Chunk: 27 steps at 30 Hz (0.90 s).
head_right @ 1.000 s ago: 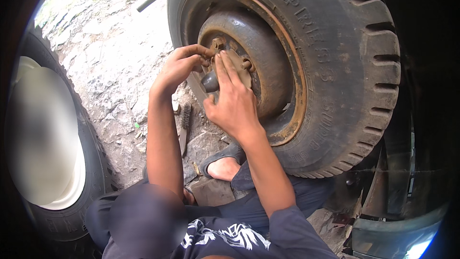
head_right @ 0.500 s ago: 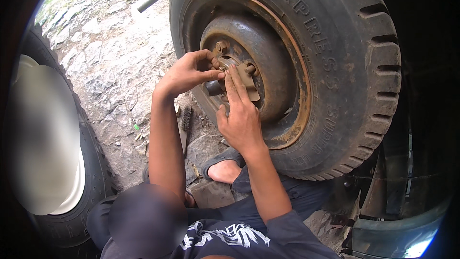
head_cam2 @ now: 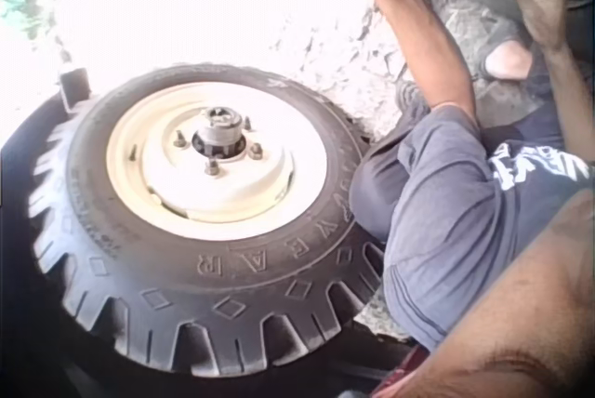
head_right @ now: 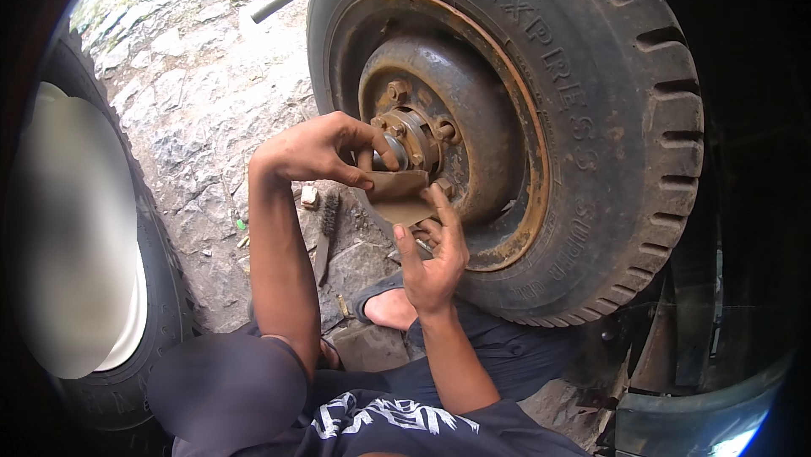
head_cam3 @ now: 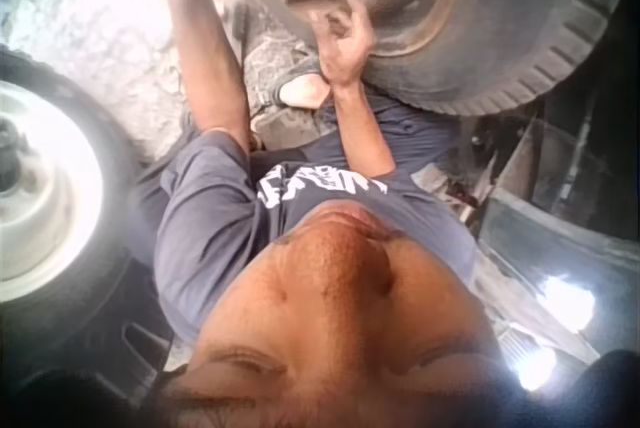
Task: The person mounts a tire onto a vehicle wheel hub and secures it by hand-tightening the lug nuts. The person then uses a lug wrench to tighten the lug nuts further.
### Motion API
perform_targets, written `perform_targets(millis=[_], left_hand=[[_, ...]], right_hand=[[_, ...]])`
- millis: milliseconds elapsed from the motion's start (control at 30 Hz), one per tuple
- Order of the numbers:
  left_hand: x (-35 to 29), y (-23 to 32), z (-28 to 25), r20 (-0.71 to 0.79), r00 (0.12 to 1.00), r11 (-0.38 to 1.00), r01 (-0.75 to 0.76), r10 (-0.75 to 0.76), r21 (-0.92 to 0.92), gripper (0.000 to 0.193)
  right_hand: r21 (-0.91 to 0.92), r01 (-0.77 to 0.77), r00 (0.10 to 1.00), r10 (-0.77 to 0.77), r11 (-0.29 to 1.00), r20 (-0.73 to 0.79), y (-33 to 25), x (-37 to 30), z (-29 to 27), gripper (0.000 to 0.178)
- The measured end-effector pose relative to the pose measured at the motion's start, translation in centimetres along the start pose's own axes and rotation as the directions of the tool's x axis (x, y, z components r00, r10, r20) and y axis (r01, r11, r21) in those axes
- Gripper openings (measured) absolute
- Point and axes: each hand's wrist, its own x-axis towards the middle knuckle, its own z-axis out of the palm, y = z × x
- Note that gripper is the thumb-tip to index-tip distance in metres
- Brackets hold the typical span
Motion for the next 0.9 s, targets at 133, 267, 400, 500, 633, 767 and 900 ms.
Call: perform_targets(millis=[133,267,400,500,633,767,900], left_hand=[[0.2,-0.4,0.7,0.008,1.0,0.998,0.019,-0.019,-0.055,0.036],[1.1,0.7,1.4,-0.057,0.998,1.0,-0.006,0.005,-0.031,0.031],[1.7,0.9,2.1,-0.142,0.989,0.986,0.011,-0.035,-0.169,0.027],[2.0,0.7,2.4,-0.265,0.964,0.999,-0.024,0.012,-0.041,0.025],[2.3,1.1,2.5,-0.228,0.973,0.999,0.006,-0.016,-0.044,0.031],[1.8,0.8,2.3,-0.172,0.982,0.997,-0.067,0.071,0.034,0.038],[2.4,0.4,2.9,-0.193,0.964,0.981,-0.192,0.184,-0.023,0.036]], right_hand=[[0.03,-0.197,0.98,0.198,0.98,-0.015,0.1,0.0,0.1,0.057],[0.167,-0.15,0.978,0.171,0.974,-0.119,-0.2,1.0,1.1,0.033],[-0.032,-0.057,0.992,0.053,0.998,-0.113,0.0,1.2,1.3,0.036],[-0.217,0.045,0.996,-0.06,0.975,-0.062,0.2,1.2,1.7,0.04],[-0.174,-0.064,0.998,0.062,0.983,-0.017,0.7,0.7,2.0,0.049],[-0.075,-0.059,0.998,0.057,0.995,-0.037,1.3,0.2,2.1,0.05],[0.089,-0.121,0.991,0.124,0.989,-0.041,1.3,0.1,2.1,0.061]])
